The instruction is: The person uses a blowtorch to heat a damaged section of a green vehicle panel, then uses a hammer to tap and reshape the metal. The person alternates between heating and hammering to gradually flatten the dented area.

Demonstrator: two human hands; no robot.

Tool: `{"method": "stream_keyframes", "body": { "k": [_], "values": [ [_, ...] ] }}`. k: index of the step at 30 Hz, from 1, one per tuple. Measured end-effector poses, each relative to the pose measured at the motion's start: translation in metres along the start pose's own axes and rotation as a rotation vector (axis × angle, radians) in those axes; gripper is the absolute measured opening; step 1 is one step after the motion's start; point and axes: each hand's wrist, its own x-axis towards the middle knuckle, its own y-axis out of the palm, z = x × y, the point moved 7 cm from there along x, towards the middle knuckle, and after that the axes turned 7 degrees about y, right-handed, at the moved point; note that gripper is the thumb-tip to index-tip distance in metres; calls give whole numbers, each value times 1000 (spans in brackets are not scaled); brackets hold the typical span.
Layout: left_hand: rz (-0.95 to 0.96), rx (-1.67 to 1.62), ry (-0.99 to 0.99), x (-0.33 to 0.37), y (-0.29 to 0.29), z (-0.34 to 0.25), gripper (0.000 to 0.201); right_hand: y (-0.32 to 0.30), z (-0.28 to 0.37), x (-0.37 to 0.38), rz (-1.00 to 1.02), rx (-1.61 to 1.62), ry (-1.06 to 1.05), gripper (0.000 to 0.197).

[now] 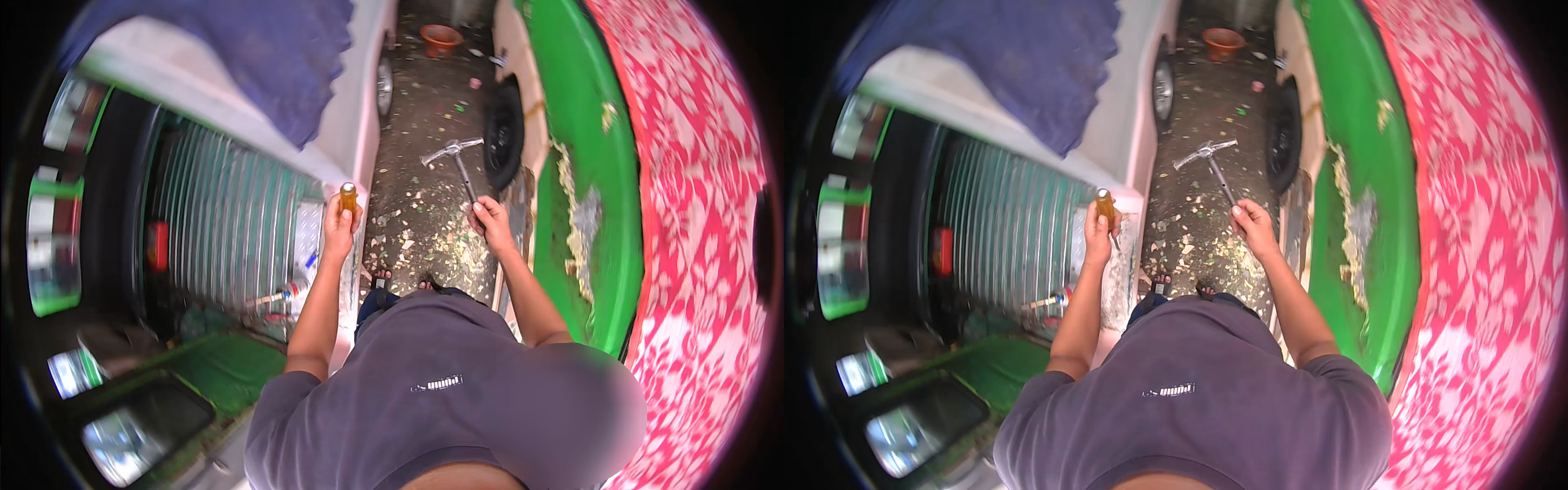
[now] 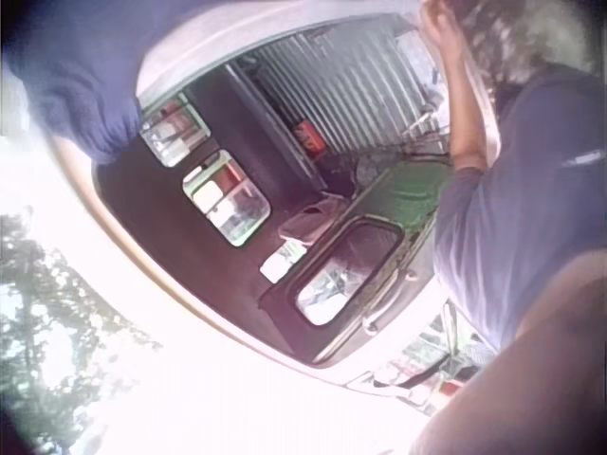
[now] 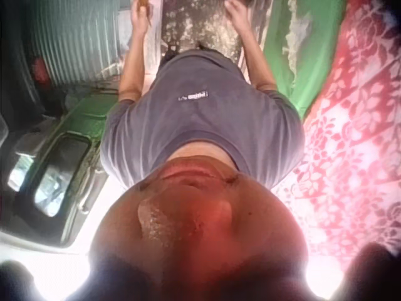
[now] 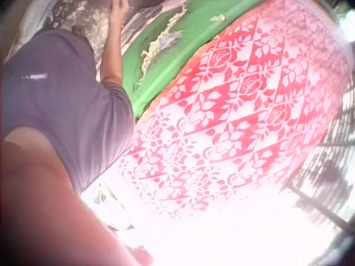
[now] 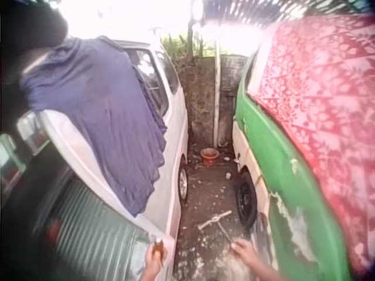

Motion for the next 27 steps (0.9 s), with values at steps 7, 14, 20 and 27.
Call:
{"method": "stream_keyframes", "body": {
  "k": [7, 14, 20, 27],
  "values": [
    [444, -116, -64, 87, 116, 42, 27, -39, 23, -107, -378, 252, -184, 26],
    [912, -527, -195, 85, 303, 23, 27, -34, 27, -261, -1048, 255, -310, 22],
    [1165, -946, -231, 30, 455, -45, 21, -25, 31, -361, -1392, 310, -437, 15],
    [1273, -939, -141, -40, 537, -70, 18, -31, 51, -414, -1520, 238, -479, 15]
  ]
}}
